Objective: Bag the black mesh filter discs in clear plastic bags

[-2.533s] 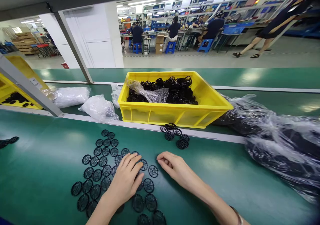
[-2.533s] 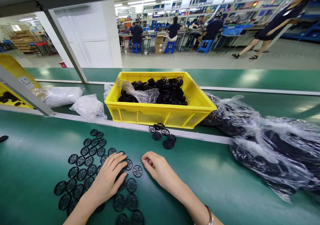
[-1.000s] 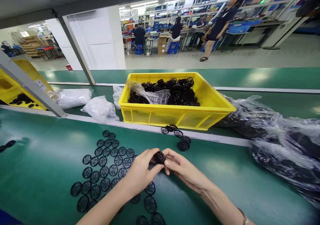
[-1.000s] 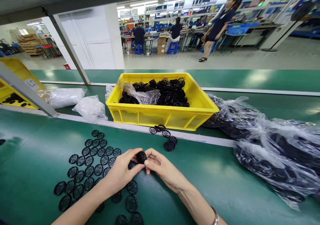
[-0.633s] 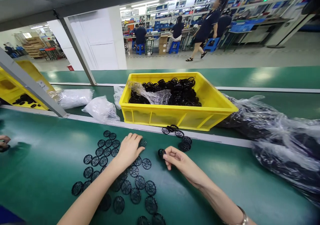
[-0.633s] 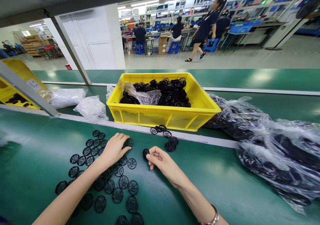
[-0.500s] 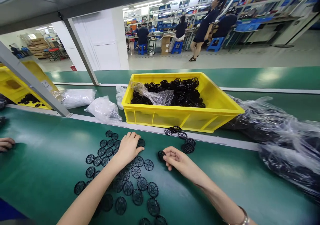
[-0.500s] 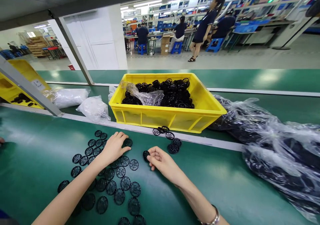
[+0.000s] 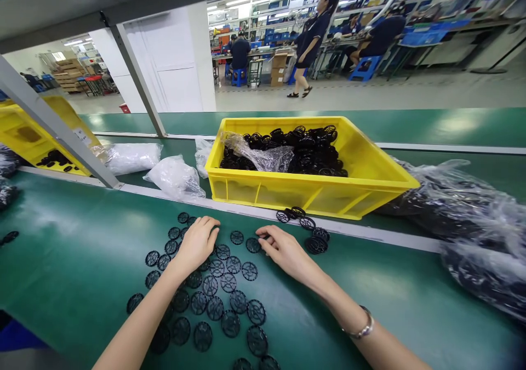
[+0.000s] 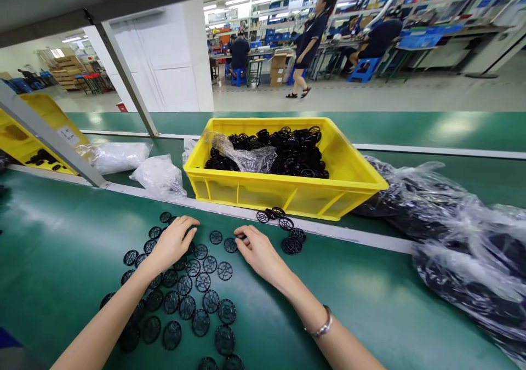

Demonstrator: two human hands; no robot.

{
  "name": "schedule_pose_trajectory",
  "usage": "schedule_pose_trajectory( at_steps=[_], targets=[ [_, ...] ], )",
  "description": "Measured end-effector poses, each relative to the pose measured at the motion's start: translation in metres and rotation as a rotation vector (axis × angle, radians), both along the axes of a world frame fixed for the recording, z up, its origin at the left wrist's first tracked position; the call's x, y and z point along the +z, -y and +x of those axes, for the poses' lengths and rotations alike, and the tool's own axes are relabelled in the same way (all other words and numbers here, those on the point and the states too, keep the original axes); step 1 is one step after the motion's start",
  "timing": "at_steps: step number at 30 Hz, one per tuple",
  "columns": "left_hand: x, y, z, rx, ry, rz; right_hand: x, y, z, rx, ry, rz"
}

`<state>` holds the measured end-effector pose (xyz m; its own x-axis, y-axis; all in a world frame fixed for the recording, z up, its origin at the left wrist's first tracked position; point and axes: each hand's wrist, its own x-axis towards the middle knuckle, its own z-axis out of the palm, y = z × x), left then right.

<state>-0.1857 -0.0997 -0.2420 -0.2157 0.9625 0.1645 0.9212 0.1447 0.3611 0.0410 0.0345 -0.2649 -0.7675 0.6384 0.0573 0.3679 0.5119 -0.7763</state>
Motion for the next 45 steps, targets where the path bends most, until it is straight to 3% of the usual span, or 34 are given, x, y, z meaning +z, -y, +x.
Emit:
schedule_pose_trajectory(
  at_steps=[3, 7, 11, 15, 19, 22, 25, 29, 34, 39, 45],
  targets=[
    [-0.001, -0.002, -0.001, -0.029, 0.016, 0.037, 0.006, -0.014, 0.017, -0.046, -0.005, 0.086],
    [0.000, -0.022, 0.007, -0.134, 0.030, 0.080, 0.015, -0.044, 0.044, -0.182, 0.004, 0.324],
    [0.001, -0.065, 0.033, -0.305, 0.014, 0.090, 0.018, -0.069, 0.052, -0.239, 0.088, 0.589],
    [-0.006, -0.113, 0.065, -0.445, -0.036, 0.074, 0.012, -0.079, 0.043, -0.133, 0.225, 0.758],
    [-0.015, -0.148, 0.083, -0.509, -0.057, 0.036, 0.004, -0.085, 0.033, -0.107, 0.332, 0.808],
    [-0.015, -0.158, 0.084, -0.514, -0.027, 0.021, 0.003, -0.090, 0.033, -0.133, 0.321, 0.781],
    [-0.003, -0.149, 0.073, -0.457, 0.051, 0.040, 0.005, -0.091, 0.038, -0.191, 0.266, 0.709],
    [0.014, -0.113, 0.032, -0.302, 0.182, 0.031, 0.011, -0.088, 0.045, -0.253, 0.099, 0.490],
    [0.008, -0.064, -0.023, -0.173, 0.272, -0.058, 0.020, -0.077, 0.038, -0.318, -0.112, 0.219],
    [-0.009, -0.048, -0.034, -0.108, 0.233, -0.073, 0.027, -0.058, 0.007, -0.144, -0.134, 0.035],
    [-0.019, -0.045, -0.033, -0.068, 0.179, -0.041, 0.010, -0.052, -0.054, 0.074, -0.029, 0.041]
  ],
)
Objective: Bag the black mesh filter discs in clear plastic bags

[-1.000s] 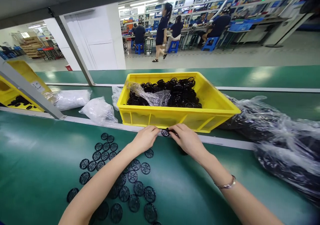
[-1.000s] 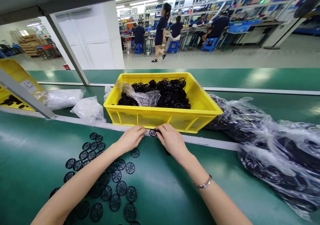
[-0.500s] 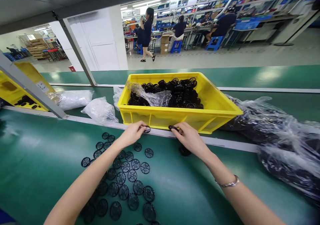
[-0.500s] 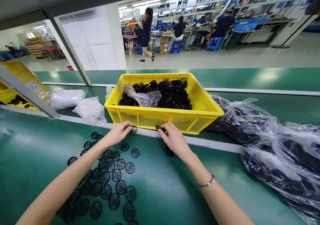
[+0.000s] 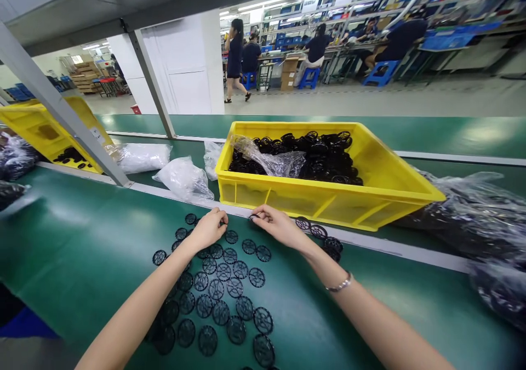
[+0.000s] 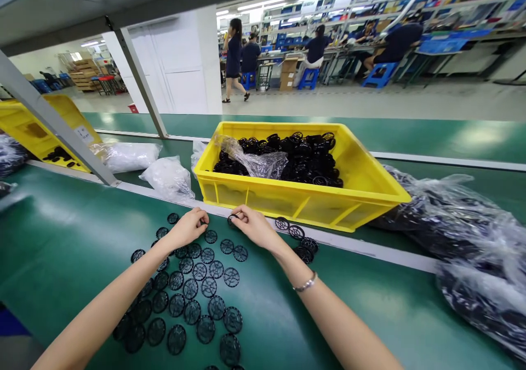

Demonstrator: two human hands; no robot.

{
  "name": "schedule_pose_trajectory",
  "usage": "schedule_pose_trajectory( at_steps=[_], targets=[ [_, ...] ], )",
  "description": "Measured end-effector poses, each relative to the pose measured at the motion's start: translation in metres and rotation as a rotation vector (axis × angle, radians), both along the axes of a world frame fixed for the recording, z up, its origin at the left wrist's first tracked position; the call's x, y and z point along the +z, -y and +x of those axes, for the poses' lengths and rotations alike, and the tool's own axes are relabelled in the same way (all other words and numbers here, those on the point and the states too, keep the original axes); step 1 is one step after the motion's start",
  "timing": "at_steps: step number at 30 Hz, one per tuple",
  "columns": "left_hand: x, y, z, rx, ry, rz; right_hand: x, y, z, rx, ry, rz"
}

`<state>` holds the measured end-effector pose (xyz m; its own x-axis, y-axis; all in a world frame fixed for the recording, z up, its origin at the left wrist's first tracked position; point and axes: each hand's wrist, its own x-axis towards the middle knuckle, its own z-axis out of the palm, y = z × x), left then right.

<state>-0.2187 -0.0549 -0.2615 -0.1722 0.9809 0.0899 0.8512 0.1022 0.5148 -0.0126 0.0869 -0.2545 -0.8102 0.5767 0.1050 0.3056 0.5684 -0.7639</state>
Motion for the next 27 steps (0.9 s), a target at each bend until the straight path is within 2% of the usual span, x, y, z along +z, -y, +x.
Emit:
schedule_pose_trajectory(
  at_steps=[4, 7, 10, 13, 16, 19, 23, 27],
  targets=[
    [0.001, 0.008, -0.004, 0.030, -0.004, 0.036, -0.014, 0.011, -0.028, 0.033, 0.024, 0.063],
    [0.004, 0.013, -0.008, 0.060, 0.000, 0.076, -0.012, 0.021, -0.029, 0.071, 0.018, 0.091],
    [0.009, 0.014, -0.009, 0.066, 0.007, 0.120, 0.001, 0.015, -0.007, 0.026, -0.002, 0.121],
    [0.015, 0.005, 0.000, 0.027, 0.010, 0.165, 0.016, -0.010, 0.033, -0.100, -0.002, 0.179],
    [0.019, -0.017, 0.021, -0.057, 0.000, 0.198, 0.026, -0.036, 0.078, -0.259, 0.060, 0.261],
    [0.021, -0.049, 0.053, -0.191, -0.037, 0.199, 0.027, -0.047, 0.109, -0.379, 0.142, 0.347],
    [0.016, -0.094, 0.100, -0.387, -0.116, 0.170, 0.019, -0.044, 0.120, -0.373, 0.255, 0.490],
    [0.006, -0.126, 0.132, -0.488, -0.178, 0.131, 0.005, -0.042, 0.115, -0.295, 0.320, 0.548]
  ],
)
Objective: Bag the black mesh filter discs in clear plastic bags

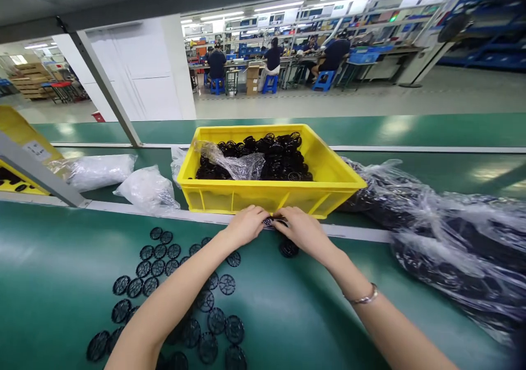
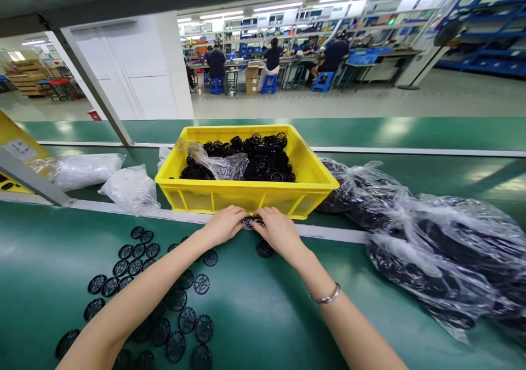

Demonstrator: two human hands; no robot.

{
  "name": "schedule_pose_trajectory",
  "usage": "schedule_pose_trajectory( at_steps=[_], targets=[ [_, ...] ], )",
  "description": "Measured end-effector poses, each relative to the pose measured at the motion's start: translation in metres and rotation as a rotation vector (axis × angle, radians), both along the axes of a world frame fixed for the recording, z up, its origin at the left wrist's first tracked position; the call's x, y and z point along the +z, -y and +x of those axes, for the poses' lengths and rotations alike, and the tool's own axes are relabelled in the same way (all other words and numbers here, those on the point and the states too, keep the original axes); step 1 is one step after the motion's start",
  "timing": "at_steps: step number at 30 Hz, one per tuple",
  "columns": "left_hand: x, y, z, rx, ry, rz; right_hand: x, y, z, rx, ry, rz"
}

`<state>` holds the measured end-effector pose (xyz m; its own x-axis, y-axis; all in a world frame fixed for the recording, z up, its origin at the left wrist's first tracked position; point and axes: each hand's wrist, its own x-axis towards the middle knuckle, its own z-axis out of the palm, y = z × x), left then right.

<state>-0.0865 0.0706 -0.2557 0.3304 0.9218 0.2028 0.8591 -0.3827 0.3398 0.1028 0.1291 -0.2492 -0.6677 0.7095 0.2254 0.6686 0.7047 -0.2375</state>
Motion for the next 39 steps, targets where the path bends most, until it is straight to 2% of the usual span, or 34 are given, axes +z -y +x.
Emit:
schedule_pose_trajectory(
  at_steps=[3, 6, 8, 12, 14, 16, 19, 24, 31, 35, 39],
  targets=[
    [-0.002, -0.008, 0.010, -0.004, -0.025, -0.018, -0.009, -0.002, 0.000, 0.019, 0.024, -0.014],
    [0.004, -0.001, 0.006, 0.041, -0.008, -0.028, -0.013, -0.003, 0.003, 0.029, 0.026, -0.039],
    [0.010, 0.011, -0.005, 0.096, 0.017, -0.047, -0.009, -0.003, 0.005, 0.027, 0.005, -0.049],
    [0.015, 0.041, -0.045, 0.199, 0.019, -0.140, 0.007, 0.006, 0.000, 0.037, -0.107, -0.084],
    [0.013, 0.053, -0.063, 0.226, -0.003, -0.177, 0.014, 0.016, -0.010, 0.061, -0.200, -0.187],
    [0.011, 0.063, -0.074, 0.247, -0.025, -0.186, 0.015, 0.028, -0.026, 0.129, -0.295, -0.368],
    [0.009, 0.071, -0.076, 0.292, -0.041, -0.164, 0.005, 0.045, -0.052, 0.239, -0.362, -0.553],
    [0.012, 0.083, -0.075, 0.384, 0.000, -0.110, -0.016, 0.053, -0.075, 0.227, -0.349, -0.500],
    [0.016, 0.103, -0.091, 0.415, 0.126, -0.048, -0.023, 0.046, -0.061, 0.178, -0.437, -0.516],
    [0.019, 0.111, -0.093, 0.399, 0.201, -0.022, -0.031, 0.041, -0.055, 0.104, -0.517, -0.649],
    [0.024, 0.119, -0.090, 0.382, 0.261, 0.005, -0.036, 0.044, -0.053, 0.113, -0.614, -0.781]
  ],
)
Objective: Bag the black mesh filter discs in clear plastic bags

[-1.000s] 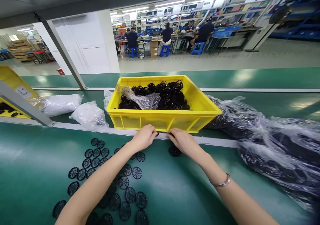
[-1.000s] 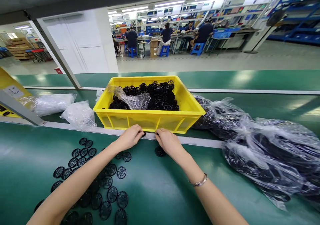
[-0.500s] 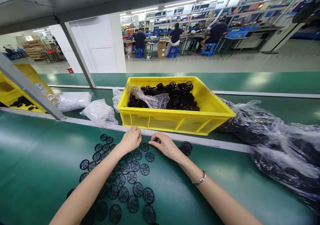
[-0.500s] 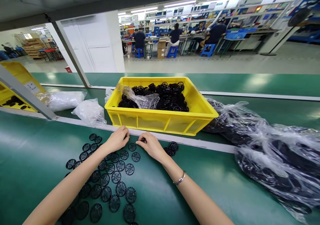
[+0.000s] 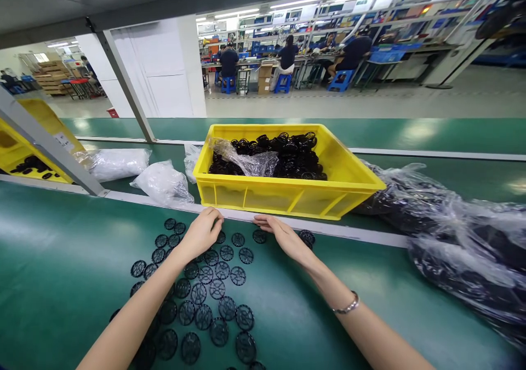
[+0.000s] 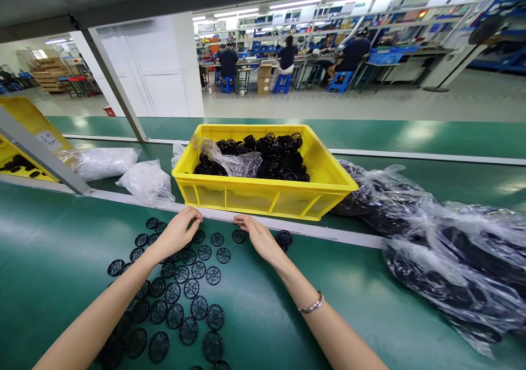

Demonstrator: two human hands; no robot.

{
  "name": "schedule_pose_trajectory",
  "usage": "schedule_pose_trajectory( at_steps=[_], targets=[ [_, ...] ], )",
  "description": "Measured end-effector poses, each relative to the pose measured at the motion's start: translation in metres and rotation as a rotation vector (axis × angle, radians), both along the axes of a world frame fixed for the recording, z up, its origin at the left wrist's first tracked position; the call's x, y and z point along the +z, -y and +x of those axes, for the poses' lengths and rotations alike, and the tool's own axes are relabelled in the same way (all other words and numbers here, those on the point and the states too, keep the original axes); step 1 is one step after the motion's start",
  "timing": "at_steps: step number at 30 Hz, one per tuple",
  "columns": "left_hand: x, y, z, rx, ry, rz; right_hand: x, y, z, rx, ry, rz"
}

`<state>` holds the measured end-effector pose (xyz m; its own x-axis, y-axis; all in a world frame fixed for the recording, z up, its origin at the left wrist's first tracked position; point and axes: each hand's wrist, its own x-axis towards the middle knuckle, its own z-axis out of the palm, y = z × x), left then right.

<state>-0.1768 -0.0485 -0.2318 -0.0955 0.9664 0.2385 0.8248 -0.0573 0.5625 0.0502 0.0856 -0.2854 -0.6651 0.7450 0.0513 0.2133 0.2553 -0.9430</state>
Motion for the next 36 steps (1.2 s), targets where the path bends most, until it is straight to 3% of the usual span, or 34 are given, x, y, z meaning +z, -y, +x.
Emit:
schedule_pose_trajectory(
  at_steps=[6, 10, 13, 16, 19, 21, 24, 29, 33, 36],
  targets=[
    [0.008, 0.016, 0.012, -0.009, 0.053, 0.057, -0.003, 0.022, -0.008, 0.072, -0.080, -0.070],
    [0.016, 0.016, 0.030, -0.023, 0.108, 0.120, 0.000, 0.061, -0.027, 0.143, -0.013, 0.099],
    [0.021, 0.011, 0.045, -0.038, 0.170, 0.173, 0.010, 0.087, -0.031, 0.232, 0.002, 0.315],
    [0.022, 0.005, 0.055, -0.039, 0.208, 0.197, 0.024, 0.085, -0.004, 0.186, 0.090, 0.588],
    [0.014, -0.005, 0.065, -0.059, 0.197, 0.167, 0.032, 0.057, 0.047, -0.073, 0.252, 0.816],
    [0.006, -0.015, 0.075, -0.110, 0.153, 0.114, 0.031, 0.036, 0.080, -0.203, 0.352, 0.883],
    [-0.007, -0.037, 0.098, -0.215, 0.102, 0.042, 0.024, 0.017, 0.107, -0.225, 0.428, 0.873],
    [-0.021, -0.073, 0.138, -0.357, 0.052, -0.024, 0.018, 0.013, 0.111, -0.153, 0.397, 0.859],
    [-0.027, -0.085, 0.153, -0.388, 0.023, -0.047, 0.027, 0.025, 0.120, -0.246, 0.333, 0.842],
    [-0.029, -0.086, 0.155, -0.383, 0.019, -0.052, 0.024, 0.052, 0.128, -0.227, 0.300, 0.730]
  ],
)
